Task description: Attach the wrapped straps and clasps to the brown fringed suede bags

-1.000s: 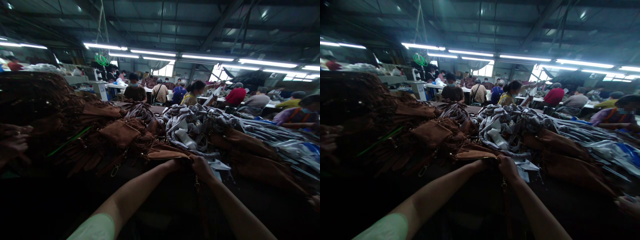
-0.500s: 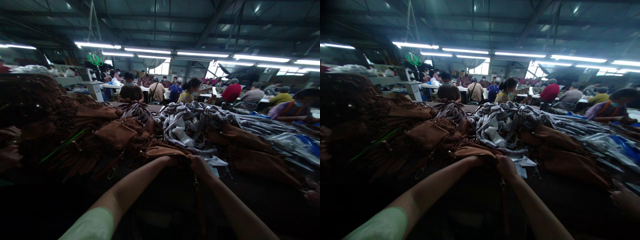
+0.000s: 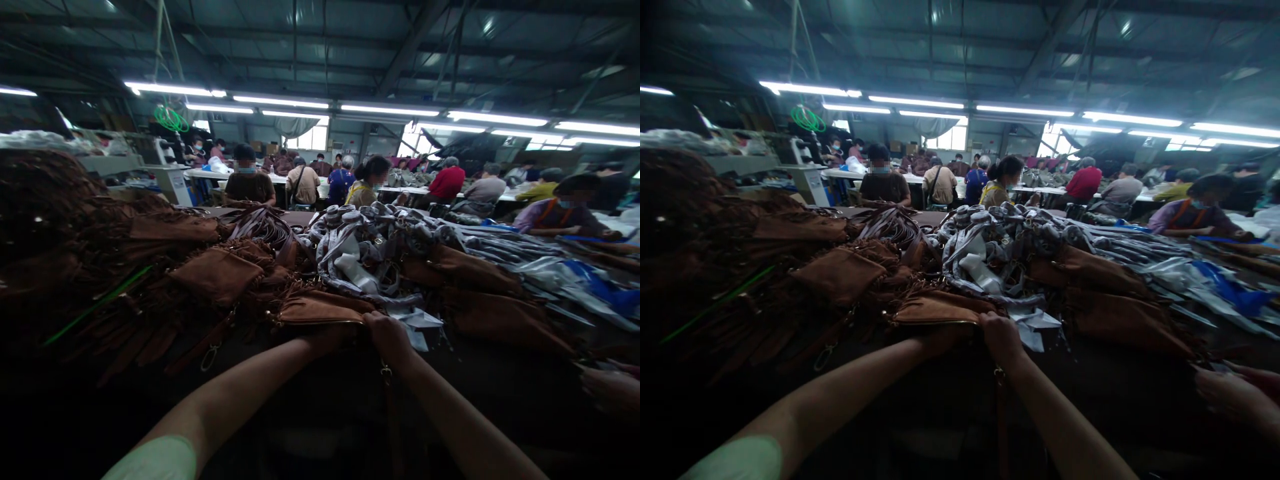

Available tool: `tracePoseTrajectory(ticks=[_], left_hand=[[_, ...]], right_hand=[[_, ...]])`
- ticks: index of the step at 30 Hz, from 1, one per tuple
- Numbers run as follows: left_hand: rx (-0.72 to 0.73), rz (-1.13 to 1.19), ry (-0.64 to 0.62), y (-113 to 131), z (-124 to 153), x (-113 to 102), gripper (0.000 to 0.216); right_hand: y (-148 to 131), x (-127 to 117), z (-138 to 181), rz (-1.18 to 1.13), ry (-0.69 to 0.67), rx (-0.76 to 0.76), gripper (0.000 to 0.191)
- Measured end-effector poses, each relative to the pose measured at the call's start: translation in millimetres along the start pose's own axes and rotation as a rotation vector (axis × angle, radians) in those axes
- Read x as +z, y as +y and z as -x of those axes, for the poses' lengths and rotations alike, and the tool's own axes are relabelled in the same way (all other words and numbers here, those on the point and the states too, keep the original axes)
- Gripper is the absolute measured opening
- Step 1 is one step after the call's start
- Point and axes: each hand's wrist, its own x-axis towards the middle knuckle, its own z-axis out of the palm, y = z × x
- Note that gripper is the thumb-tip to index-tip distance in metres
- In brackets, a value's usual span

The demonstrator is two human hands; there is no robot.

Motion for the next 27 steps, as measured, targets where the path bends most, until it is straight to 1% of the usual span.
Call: tracePoseTrajectory(ticks=[1, 3, 4, 5, 6, 7, 9, 12, 14, 16, 17, 18, 19, 20, 21, 22, 24, 25, 27], left_hand=[[0.086, -0.016, -0.090, -2.2, 6.3, -0.1, 0.048], [0.336, -0.061, -0.289, -9.0, 15.4, -0.1, 0.021], [0.480, -0.117, -0.362, -13.0, 18.0, 0.1, 0.015], [0.614, -0.169, -0.410, -16.8, 19.5, 0.5, 0.015], [0.710, -0.199, -0.426, -19.7, 19.9, 1.1, 0.017], [0.747, -0.194, -0.410, -21.4, 19.5, 1.8, 0.020], [0.677, -0.098, -0.348, -21.2, 16.9, 2.9, 0.021], [0.506, 0.033, -0.297, -17.8, 11.3, 4.5, 0.019], [0.411, 0.108, -0.303, -20.4, 8.4, 7.2, 0.018], [0.303, 0.198, -0.338, -29.3, 6.8, 11.8, 0.017], [0.250, 0.237, -0.363, -35.1, 6.4, 14.5, 0.017], [0.203, 0.264, -0.387, -41.1, 6.3, 17.3, 0.017], [0.166, 0.278, -0.403, -46.6, 6.3, 19.8, 0.018], [0.144, 0.285, -0.412, -51.0, 6.4, 21.9, 0.018], [0.134, 0.288, -0.419, -54.1, 6.6, 23.4, 0.018], [0.130, 0.294, -0.423, -55.8, 6.8, 24.3, 0.018], [0.121, 0.315, -0.428, -56.2, 7.3, 24.7, 0.017], [0.111, 0.328, -0.425, -55.4, 7.5, 24.3, 0.017], [0.091, 0.339, -0.410, -53.6, 8.0, 23.4, 0.017]], right_hand=[[-2.3, 1.8, -1.2, 0.025, 0.010, 0.015, 0.027], [-6.9, 5.8, -5.6, -0.001, 0.011, -0.009, 0.031], [-8.5, 7.9, -8.7, -0.043, -0.010, -0.050, 0.030], [-9.4, 10.0, -12.1, -0.094, -0.040, -0.101, 0.027], [-9.3, 12.0, -15.5, -0.144, -0.073, -0.152, 0.024], [-8.3, 13.8, -18.7, -0.186, -0.101, -0.194, 0.020], [-4.5, 16.3, -22.8, -0.239, -0.129, -0.236, 0.017], [2.7, 17.2, -18.5, -0.326, -0.147, -0.278, 0.022], [10.2, 16.0, -7.3, -0.479, -0.121, -0.293, 0.032], [27.1, 13.3, 7.3, -0.658, -0.054, -0.238, 0.036], [41.3, 11.4, 14.2, -0.710, -0.001, -0.156, 0.034], [59.5, 9.3, 20.0, -0.713, 0.060, -0.038, 0.033], [81.3, 7.0, 24.0, -0.668, 0.137, 0.124, 0.034], [105.6, 4.8, 26.1, -0.583, 0.206, 0.323, 0.038], [130.6, 3.1, 26.1, -0.467, 0.240, 0.512, 0.041], [154.6, 2.2, 24.2, -0.350, 0.193, 0.645, 0.039], [193.5, 3.5, 15.8, -0.277, 0.116, 0.738, 0.033], [206.6, 5.6, 10.1, -0.252, 0.066, 0.764, 0.030], [220.6, 11.9, -2.8, -0.213, -0.013, 0.808, 0.028]])
